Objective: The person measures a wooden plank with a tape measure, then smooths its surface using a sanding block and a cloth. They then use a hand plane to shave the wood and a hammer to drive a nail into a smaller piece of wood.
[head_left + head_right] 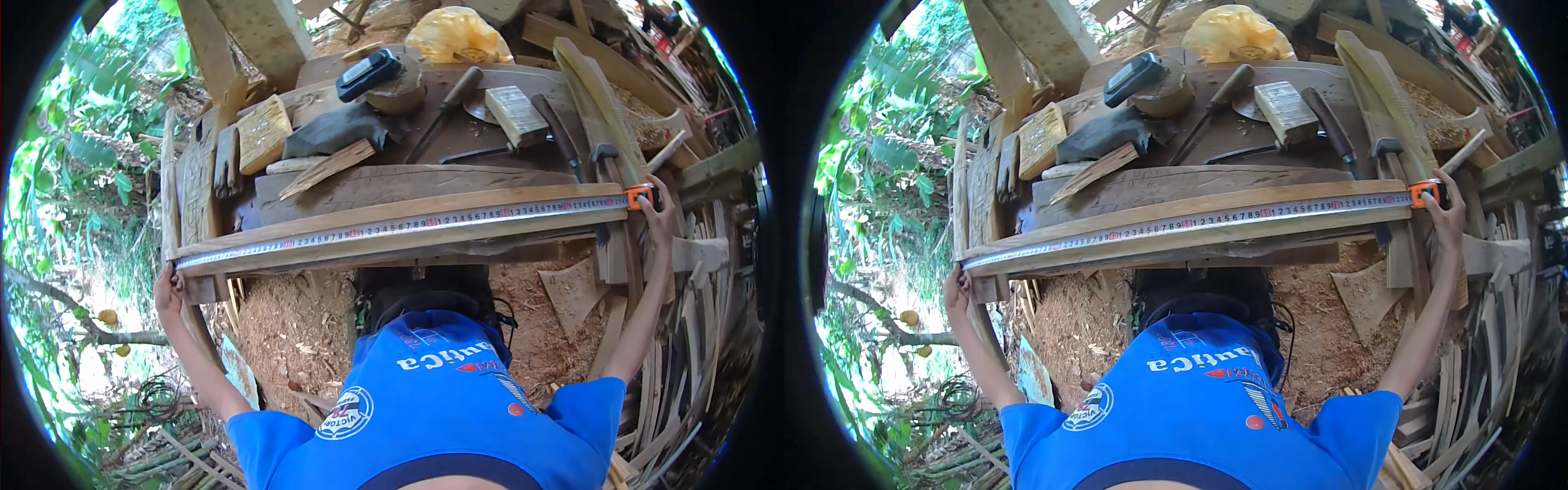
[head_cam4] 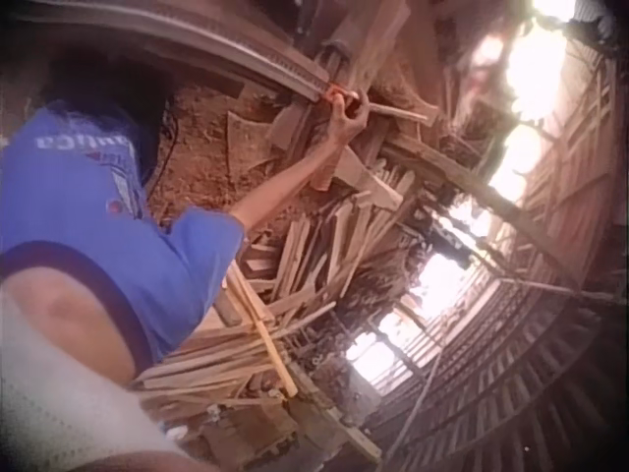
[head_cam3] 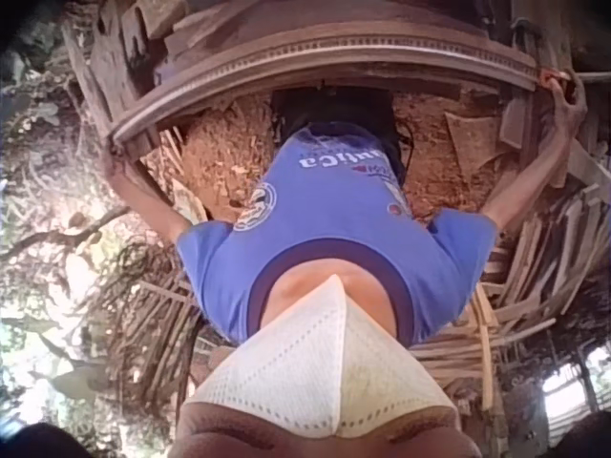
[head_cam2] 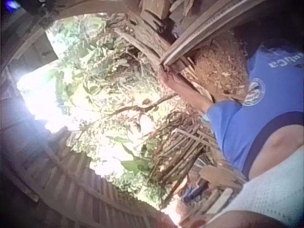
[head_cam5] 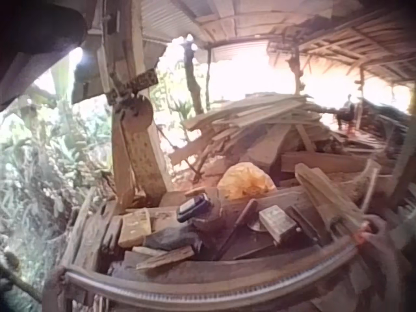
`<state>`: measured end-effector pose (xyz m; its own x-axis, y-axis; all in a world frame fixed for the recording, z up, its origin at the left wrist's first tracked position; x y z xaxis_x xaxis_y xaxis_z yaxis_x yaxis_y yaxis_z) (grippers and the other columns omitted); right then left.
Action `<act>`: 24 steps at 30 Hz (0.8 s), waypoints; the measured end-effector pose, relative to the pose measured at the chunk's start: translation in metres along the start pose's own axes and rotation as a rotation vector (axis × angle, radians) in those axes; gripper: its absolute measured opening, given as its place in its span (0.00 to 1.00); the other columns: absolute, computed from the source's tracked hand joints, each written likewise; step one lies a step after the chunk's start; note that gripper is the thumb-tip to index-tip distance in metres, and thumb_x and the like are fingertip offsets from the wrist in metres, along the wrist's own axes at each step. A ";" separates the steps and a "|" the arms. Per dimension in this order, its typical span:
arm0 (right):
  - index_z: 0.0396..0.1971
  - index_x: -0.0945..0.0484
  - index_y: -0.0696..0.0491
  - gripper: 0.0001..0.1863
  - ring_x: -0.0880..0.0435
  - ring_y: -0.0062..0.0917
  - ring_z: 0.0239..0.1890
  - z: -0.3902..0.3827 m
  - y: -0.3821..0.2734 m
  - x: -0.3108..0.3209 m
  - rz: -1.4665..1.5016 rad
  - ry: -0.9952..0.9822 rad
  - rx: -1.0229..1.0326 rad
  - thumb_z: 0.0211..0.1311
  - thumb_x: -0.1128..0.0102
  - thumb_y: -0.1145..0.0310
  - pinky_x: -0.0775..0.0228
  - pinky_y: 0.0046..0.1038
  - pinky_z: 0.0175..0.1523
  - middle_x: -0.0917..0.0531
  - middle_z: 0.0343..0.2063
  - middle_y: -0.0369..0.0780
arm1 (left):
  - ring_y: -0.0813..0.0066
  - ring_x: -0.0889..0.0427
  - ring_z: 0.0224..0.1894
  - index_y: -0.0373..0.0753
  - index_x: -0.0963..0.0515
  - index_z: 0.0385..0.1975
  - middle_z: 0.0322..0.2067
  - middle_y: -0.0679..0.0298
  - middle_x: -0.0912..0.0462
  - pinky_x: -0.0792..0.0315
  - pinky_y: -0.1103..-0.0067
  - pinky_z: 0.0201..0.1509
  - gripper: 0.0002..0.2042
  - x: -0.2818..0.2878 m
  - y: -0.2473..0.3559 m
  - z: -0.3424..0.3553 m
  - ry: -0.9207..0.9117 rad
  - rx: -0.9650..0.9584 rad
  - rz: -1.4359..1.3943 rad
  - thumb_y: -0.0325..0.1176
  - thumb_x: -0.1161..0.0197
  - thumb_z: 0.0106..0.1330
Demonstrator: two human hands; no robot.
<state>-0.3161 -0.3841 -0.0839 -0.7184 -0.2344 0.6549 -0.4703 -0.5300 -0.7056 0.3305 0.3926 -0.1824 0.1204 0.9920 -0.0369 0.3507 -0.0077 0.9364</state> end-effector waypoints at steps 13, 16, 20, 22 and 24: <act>0.45 0.26 0.56 0.33 0.24 0.23 0.39 -0.092 -0.135 -0.058 0.336 -0.224 -0.162 0.33 0.33 0.59 0.32 0.24 0.45 0.25 0.37 0.37 | 0.85 0.34 0.30 0.32 0.27 0.47 0.33 0.70 0.26 0.36 0.86 0.36 0.14 -0.133 0.148 -0.033 -0.102 -0.638 -0.097 0.32 0.45 0.64; 0.37 0.22 0.57 0.23 0.23 0.20 0.29 -0.154 -0.148 -0.146 0.386 -0.606 -0.481 0.34 0.33 0.67 0.30 0.22 0.37 0.22 0.30 0.35 | 0.84 0.28 0.43 0.34 0.27 0.48 0.44 0.67 0.25 0.35 0.86 0.46 0.15 -0.241 0.169 -0.062 -0.199 -0.756 0.231 0.29 0.46 0.63; 0.47 0.28 0.57 0.32 0.25 0.18 0.37 -0.233 -0.176 -0.240 0.785 -0.952 -0.628 0.37 0.27 0.67 0.33 0.21 0.44 0.23 0.35 0.36 | 0.76 0.24 0.37 0.35 0.22 0.40 0.36 0.63 0.20 0.32 0.83 0.42 0.12 -0.413 0.144 -0.133 -0.683 -0.956 0.600 0.34 0.43 0.60; 0.47 0.29 0.57 0.33 0.27 0.18 0.40 -0.243 -0.207 -0.259 0.953 -0.954 -0.664 0.36 0.27 0.66 0.36 0.20 0.48 0.24 0.37 0.35 | 0.76 0.25 0.35 0.36 0.22 0.38 0.33 0.64 0.20 0.32 0.83 0.39 0.11 -0.472 0.108 -0.162 -0.872 -0.991 0.620 0.35 0.42 0.60; 0.50 0.32 0.58 0.34 0.27 0.18 0.39 -0.246 -0.226 -0.270 1.081 -0.943 -0.660 0.39 0.29 0.65 0.37 0.20 0.48 0.24 0.35 0.34 | 0.78 0.26 0.33 0.35 0.21 0.37 0.30 0.65 0.21 0.32 0.83 0.37 0.11 -0.505 0.061 -0.173 -1.012 -0.788 0.623 0.35 0.40 0.59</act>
<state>-0.1421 -0.0012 -0.1676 -0.4025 -0.7870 -0.4676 -0.2795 0.5921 -0.7558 0.1304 -0.0866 -0.0463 0.7787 0.3343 0.5309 -0.5638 0.0018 0.8259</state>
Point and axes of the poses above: each hand's wrist, its own z-axis towards the middle knuckle, its own x-axis out of the back of the hand, y = z × x, the point moved 9 cm from there along z, towards the middle knuckle
